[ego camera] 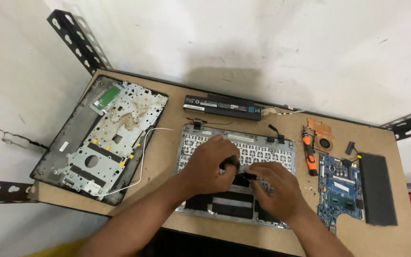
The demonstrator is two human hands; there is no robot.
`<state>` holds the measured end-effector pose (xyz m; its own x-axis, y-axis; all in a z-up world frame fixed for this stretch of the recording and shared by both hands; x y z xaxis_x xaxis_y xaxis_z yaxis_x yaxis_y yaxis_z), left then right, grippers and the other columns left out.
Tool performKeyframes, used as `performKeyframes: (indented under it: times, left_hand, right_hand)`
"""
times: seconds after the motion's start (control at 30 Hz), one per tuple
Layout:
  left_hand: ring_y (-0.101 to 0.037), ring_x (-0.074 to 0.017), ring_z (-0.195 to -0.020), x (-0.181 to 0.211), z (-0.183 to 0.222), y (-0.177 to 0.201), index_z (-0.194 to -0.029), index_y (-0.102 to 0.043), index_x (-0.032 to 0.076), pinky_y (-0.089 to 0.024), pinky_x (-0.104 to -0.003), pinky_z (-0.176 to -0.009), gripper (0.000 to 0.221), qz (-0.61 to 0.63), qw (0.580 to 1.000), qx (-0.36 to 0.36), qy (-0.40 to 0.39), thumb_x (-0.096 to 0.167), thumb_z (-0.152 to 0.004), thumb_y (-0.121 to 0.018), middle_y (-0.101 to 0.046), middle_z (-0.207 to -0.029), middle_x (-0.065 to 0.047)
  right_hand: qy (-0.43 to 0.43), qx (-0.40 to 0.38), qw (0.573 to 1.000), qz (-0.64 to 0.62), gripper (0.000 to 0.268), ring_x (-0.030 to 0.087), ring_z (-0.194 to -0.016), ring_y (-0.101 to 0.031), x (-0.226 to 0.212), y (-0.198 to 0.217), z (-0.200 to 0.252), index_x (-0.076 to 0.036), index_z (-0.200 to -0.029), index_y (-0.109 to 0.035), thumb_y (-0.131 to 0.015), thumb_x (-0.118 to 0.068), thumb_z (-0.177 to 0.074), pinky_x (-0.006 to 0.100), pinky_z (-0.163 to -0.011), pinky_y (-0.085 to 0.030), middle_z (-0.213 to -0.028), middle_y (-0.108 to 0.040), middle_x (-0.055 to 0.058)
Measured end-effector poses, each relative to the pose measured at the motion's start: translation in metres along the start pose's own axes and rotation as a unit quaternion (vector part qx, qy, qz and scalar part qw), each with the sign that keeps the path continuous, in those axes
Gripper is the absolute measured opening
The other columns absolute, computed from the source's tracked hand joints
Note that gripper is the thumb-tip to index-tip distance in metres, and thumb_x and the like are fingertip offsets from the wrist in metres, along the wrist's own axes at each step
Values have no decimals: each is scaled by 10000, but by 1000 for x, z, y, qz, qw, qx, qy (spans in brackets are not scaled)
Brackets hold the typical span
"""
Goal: Installing and aligning internal components and ribbon cables during a laptop trackpad assembly repair
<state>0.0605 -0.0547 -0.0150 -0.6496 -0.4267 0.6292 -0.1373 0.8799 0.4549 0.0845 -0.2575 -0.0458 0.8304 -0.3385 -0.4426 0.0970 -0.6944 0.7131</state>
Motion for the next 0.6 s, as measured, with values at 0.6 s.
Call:
performKeyframes:
  times: [0.6]
  left_hand:
    - [-657,-258,-872,6,-6,26,-1075,-577,69,-490,-353,-736,270,36,986,-95,136,72,-812,-520,-666,-982,-98]
  right_hand:
    - [-55,41,996,-64,110,237,-889,-698,-2,-4,-3,-115,-894,-629,-550,-137,-822,346,-738,-577,-939,-701,96]
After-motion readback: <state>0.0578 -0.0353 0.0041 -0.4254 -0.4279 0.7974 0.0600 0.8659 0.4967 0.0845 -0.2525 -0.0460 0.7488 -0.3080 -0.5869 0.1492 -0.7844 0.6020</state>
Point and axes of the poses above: each hand's wrist, its own z-axis away from the middle knuckle, its own y-axis out of the back of the hand, x = y × z, the point moved 1 cm from there along -z, towards the middle knuckle
